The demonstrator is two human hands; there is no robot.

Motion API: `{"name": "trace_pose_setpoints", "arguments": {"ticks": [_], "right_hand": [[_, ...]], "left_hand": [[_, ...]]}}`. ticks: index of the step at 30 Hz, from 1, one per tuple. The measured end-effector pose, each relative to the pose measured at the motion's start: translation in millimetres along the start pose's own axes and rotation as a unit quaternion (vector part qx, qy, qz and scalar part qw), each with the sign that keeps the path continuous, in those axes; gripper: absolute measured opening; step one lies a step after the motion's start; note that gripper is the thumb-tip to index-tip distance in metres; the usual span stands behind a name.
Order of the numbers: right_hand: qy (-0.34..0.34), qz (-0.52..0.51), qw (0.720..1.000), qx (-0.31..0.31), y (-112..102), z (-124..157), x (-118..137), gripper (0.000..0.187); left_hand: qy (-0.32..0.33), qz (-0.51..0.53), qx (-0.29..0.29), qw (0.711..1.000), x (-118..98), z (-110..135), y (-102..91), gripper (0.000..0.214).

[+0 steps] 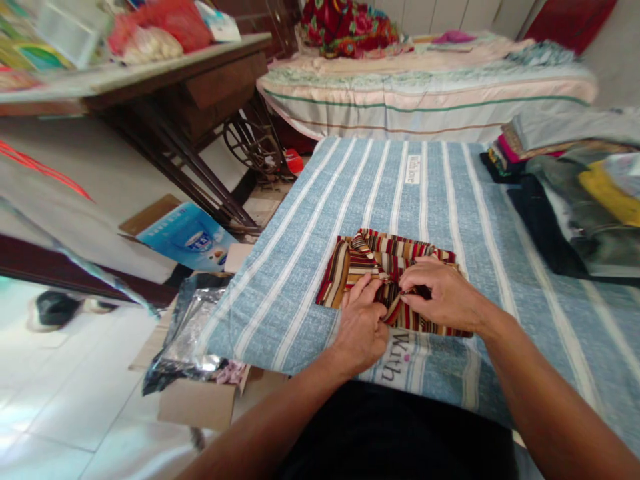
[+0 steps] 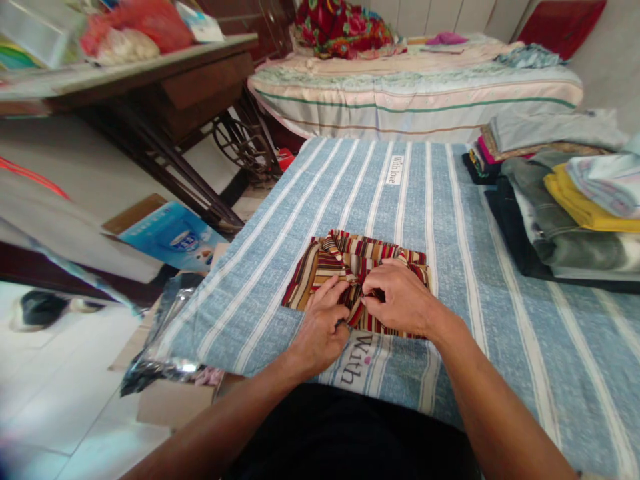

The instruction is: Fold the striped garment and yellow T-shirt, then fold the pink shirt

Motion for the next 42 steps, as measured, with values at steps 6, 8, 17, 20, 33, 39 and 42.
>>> {"name": "trace_pose_setpoints", "arguments": {"ticks": [6,8,17,20,33,39,42], "right_hand": [[-0.001,0.002,1.000,-0.010,0.7,-2.3,-2.0,0.012],[0.001,0.003,1.000,-0.012,1.0,-3.4,-2.1,0.012],[0.001,0.009,0.999,-0.036,4.3,-7.3,-0.7,0.014],[0.000,0.022,0.999,-0.040,4.8,-8.4,-0.2,0.014],[0.021,0.131,0.991,-0.004,11.3,-15.8,1.0,0.009],[0.056,0.176,0.983,0.018,15.7,-21.4,0.4,0.004],[0.062,0.197,0.978,0.019,15.8,-22.5,1.7,0.004]], "left_hand": [[0.032,0.017,-0.043,0.998,4.7,2.1,-3.0,0.013],[0.050,0.024,-0.086,0.995,5.7,3.9,-5.4,0.014],[0.094,-0.042,-0.173,0.980,2.8,6.0,-6.0,0.014],[0.118,-0.034,-0.192,0.974,0.8,0.8,-11.2,0.015],[0.204,0.039,-0.128,0.970,6.7,-41.7,-25.9,0.024],[0.155,0.052,-0.182,0.970,2.1,-25.5,-23.9,0.028],[0.142,0.042,-0.204,0.968,-2.0,-11.3,-24.4,0.029]]}}
Point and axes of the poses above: each hand's wrist, its own z-axis away from the middle knuckle, its own y-axis out of the palm, x = y × z, the point moved 3 cm from there along -z, towards the middle knuckle, and after that the axes turned 3 degrees about z, right-handed, at the moved point
